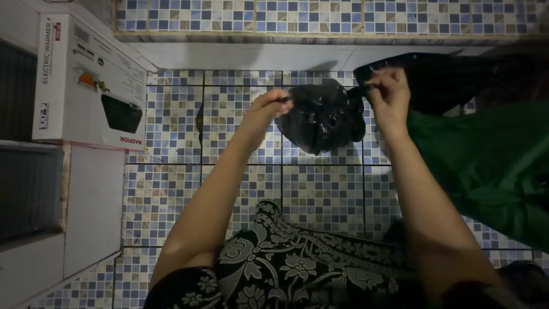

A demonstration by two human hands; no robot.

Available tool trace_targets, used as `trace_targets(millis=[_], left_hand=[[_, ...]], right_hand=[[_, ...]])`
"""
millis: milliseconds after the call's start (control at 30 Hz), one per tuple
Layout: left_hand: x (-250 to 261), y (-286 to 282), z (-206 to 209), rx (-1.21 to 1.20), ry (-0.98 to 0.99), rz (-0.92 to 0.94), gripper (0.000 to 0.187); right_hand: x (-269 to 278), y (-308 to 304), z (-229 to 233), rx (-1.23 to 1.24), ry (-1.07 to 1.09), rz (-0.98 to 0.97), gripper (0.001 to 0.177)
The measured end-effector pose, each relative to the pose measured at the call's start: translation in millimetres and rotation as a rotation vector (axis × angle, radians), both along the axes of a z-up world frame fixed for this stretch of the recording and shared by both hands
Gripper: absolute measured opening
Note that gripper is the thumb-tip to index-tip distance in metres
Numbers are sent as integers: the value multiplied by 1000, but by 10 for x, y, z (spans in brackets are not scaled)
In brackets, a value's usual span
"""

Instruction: The person packs a green lidded container and a clear bag of yellow snack pieces into a green reusable bag, then places a black plastic bag inside the green bag and ties it. The person then places the snack bag into a black plastic bag and ties it closed.

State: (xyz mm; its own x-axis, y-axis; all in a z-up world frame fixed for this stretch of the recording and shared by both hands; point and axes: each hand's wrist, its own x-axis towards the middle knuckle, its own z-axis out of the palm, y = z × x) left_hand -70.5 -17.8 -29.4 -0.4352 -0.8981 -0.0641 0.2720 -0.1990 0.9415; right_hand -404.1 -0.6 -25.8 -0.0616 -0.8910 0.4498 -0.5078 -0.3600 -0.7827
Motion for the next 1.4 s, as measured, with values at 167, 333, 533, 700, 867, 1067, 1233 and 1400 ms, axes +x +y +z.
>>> trace_targets(millis=[167,333,533,700,867,1067,1233,1400], left_hand=[[-600,-11,310,-298,-52,-102,68],[-863,-34,307,-678,-315,112,71],[-966,-227,109,-488,-394,88,46],[-1134,-252,-56,-775,-263,77,55],[-1071,-159,173,-640,-363,-25,37],[-931,154,617,-1157,-661,316,48],[-858,150,730,-933,-601,189,47],[-760,53,706,-857,-534,47,45]], right_hand=[[367,82,585,55,-90,191,8],[545,220,753,208,-247,313,12],[598,288,881,125,-44,282,31],[730,289,901,-320,570,89,34],[780,252,743,-229,475,-101,24],[749,124,545,-95,229,-175,13],[733,23,501,128,119,-90,11],[663,132,518,48,199,137,8]])
